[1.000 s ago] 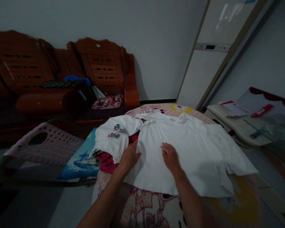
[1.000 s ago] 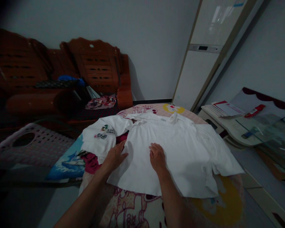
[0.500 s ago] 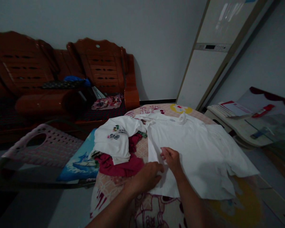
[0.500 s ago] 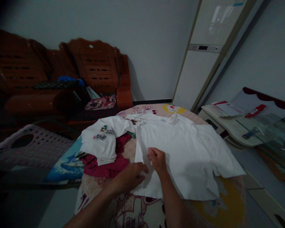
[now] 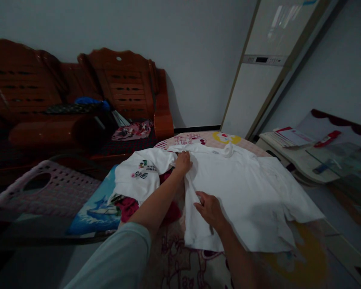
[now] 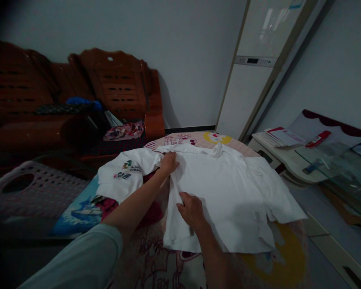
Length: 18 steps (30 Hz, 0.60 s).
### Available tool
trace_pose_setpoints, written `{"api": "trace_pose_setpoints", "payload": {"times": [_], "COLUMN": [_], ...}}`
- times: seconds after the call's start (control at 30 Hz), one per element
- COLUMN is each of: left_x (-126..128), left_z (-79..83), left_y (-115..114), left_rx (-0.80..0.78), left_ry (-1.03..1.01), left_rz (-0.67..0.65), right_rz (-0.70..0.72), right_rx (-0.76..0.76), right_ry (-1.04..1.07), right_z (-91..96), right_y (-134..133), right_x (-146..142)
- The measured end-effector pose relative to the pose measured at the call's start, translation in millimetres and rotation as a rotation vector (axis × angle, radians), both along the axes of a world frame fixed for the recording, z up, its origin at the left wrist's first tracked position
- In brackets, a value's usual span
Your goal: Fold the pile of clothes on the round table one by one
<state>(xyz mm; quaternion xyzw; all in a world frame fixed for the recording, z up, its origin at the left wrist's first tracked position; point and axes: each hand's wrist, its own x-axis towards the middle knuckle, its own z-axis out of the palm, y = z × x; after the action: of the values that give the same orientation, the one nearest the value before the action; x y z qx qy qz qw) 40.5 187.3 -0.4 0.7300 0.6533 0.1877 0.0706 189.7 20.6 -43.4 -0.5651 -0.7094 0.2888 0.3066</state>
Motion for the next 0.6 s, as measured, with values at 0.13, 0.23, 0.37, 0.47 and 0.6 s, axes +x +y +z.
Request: {"api": "trace_pose_setpoints", "payload": {"times": [0.13, 0.23, 0.37, 0.47, 0.6], "left_x": [0.7, -1.6, 4.9, 19.6, 41.3], "left_z": [-6.4, 2.5, 21.9, 25.3, 9.9], "left_y": [26.2, 43.8, 61.4, 64.2, 59.3], "left_rx": [-0.05, -0.042, 0.017, 0.018, -0.051], "left_ry": [0.022, 0.005, -0.045, -0.161, -0.256], "left_rz": [0.065, 0.14, 0.169, 0.127, 0.02], "right_rz": [-0.005, 0.0, 0.045, 0.139, 0.119], "right_rx": [-0.002, -0.105, -0.411, -0.589, -0.683], "right_ry": [0.04, 0.227, 0.54, 0.704, 0.669], "right_z": [-3.8, -4.6, 6.1, 17.8, 22.7], "right_y": [1.6, 4.0, 3.6, 0.6, -2.3], "right_x": [2.5, 7.2, 18.5, 33.6, 49.6]}}
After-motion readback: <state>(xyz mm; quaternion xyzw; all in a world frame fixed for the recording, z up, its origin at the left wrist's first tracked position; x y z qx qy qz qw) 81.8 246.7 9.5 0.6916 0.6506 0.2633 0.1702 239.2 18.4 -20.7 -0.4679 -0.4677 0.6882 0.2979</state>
